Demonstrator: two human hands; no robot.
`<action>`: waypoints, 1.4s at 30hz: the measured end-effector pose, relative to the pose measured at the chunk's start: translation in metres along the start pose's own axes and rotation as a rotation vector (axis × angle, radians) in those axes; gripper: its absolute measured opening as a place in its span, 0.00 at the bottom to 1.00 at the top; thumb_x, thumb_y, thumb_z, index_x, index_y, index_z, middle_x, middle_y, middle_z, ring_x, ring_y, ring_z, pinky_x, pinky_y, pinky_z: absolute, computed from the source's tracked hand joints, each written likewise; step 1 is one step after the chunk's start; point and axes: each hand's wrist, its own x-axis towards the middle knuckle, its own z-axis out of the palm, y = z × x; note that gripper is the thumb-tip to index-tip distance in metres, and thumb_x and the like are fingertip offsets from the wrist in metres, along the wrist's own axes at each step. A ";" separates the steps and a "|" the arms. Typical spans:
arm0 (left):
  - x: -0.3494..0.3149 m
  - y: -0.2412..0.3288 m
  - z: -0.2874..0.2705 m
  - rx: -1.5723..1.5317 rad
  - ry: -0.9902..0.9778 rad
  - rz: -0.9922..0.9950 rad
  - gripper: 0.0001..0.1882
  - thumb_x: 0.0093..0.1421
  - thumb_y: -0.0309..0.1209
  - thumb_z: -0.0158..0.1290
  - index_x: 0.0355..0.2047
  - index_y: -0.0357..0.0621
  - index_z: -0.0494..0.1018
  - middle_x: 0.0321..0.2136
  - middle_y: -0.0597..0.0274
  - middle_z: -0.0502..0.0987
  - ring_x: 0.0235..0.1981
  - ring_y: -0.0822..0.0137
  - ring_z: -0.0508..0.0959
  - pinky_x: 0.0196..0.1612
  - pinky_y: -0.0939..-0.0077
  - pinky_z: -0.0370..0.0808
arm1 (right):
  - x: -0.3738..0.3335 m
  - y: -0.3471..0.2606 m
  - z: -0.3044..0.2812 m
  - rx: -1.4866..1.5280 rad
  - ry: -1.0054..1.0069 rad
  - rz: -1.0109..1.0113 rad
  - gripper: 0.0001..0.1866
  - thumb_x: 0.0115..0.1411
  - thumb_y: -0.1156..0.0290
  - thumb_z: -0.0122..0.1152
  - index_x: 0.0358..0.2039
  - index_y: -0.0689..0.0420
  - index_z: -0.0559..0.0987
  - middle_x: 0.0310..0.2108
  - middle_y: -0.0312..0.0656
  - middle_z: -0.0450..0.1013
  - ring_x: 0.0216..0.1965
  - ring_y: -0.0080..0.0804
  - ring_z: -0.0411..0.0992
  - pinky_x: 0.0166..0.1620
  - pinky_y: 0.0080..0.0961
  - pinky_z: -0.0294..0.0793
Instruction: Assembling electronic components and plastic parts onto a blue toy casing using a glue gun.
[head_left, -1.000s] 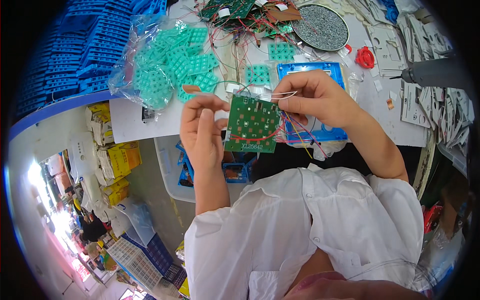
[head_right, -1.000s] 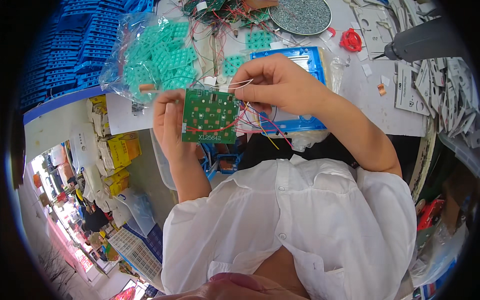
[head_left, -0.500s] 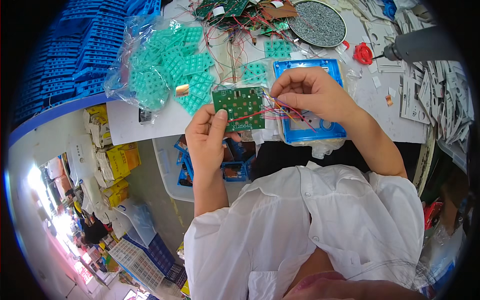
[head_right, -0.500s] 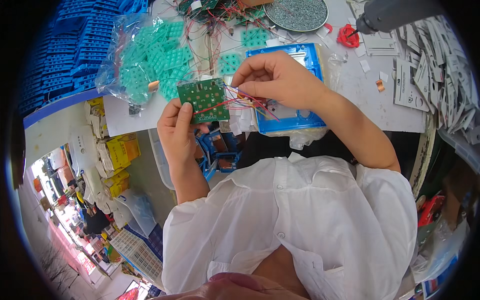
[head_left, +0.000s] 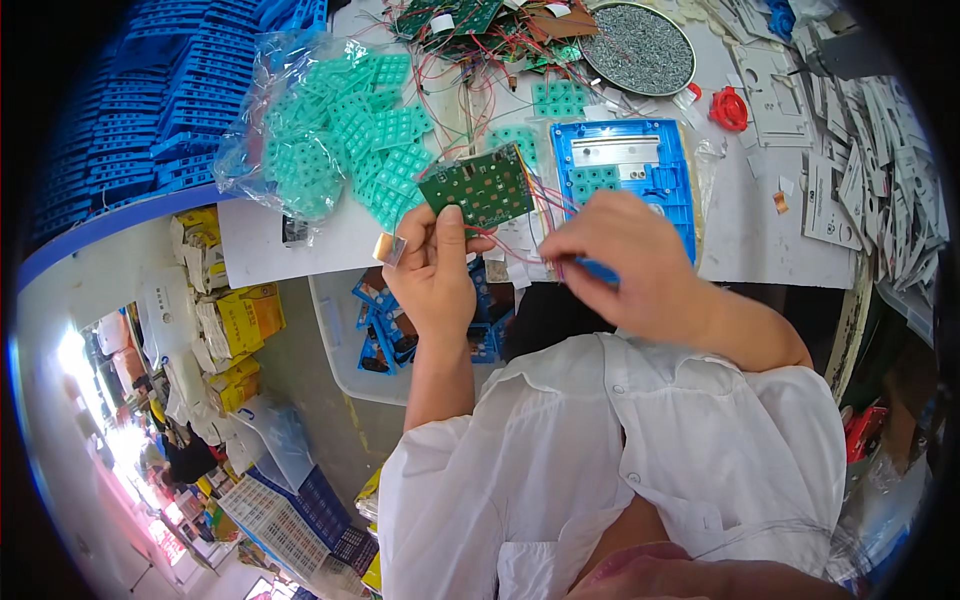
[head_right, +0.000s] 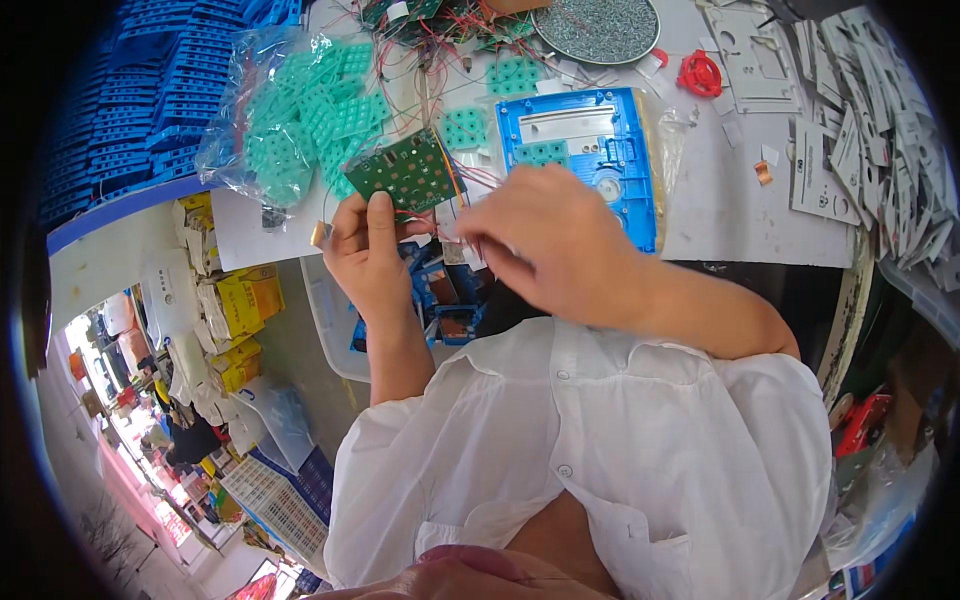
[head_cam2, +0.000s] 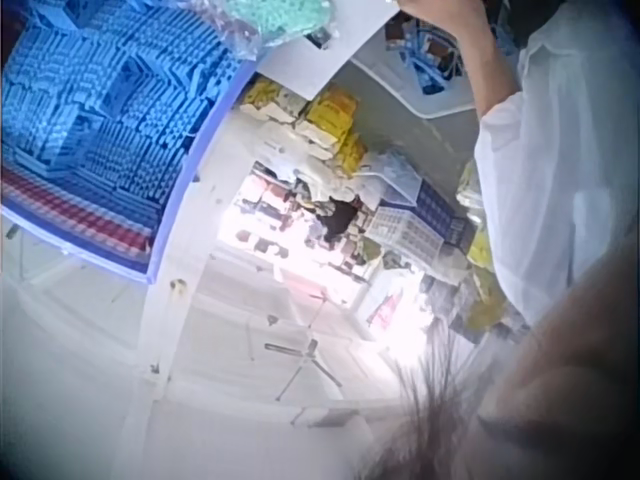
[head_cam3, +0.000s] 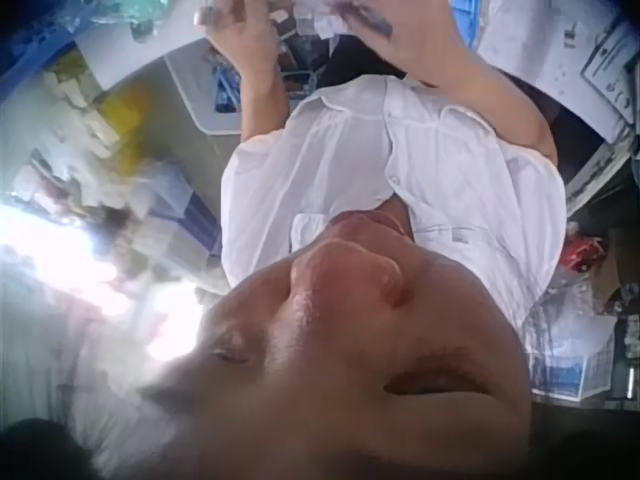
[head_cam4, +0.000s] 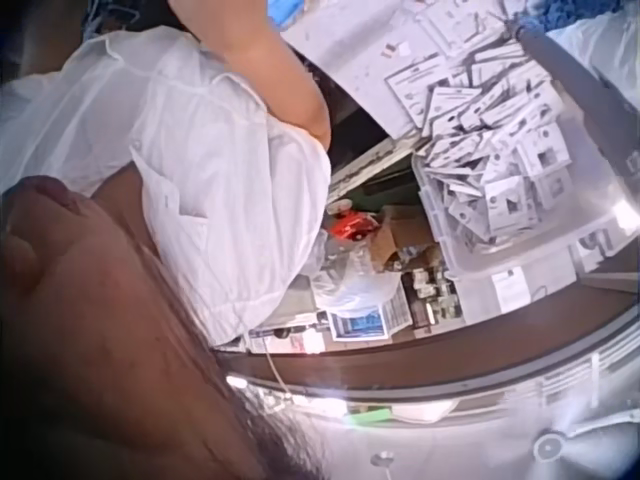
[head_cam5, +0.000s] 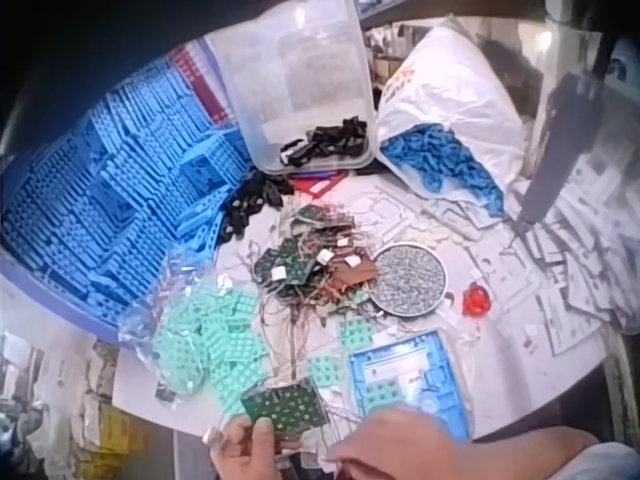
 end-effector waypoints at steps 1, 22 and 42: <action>0.001 0.000 0.001 -0.046 0.003 -0.039 0.09 0.71 0.26 0.52 0.45 0.30 0.75 0.35 0.55 0.82 0.30 0.71 0.83 0.32 0.76 0.85 | -0.006 -0.006 0.005 -0.043 -0.005 -0.005 0.14 0.50 0.80 0.70 0.38 0.52 0.81 0.31 0.36 0.76 0.36 0.36 0.74 0.44 0.37 0.71; -0.026 0.043 0.019 0.013 -0.239 0.038 0.22 0.54 0.19 0.63 0.50 0.38 0.77 0.46 0.56 0.75 0.40 0.71 0.75 0.38 0.81 0.73 | 0.031 0.009 -0.022 1.025 -0.246 0.695 0.17 0.67 0.63 0.63 0.50 0.61 0.81 0.35 0.33 0.79 0.34 0.15 0.74 0.37 0.19 0.73; -0.006 -0.024 -0.008 -0.673 -0.418 -0.560 0.17 0.71 0.33 0.52 0.58 0.42 0.70 0.44 0.55 0.80 0.26 0.76 0.69 0.26 0.83 0.64 | 0.011 0.037 -0.050 0.577 -0.292 0.489 0.07 0.62 0.76 0.65 0.40 0.62 0.84 0.33 0.38 0.81 0.36 0.23 0.77 0.42 0.23 0.75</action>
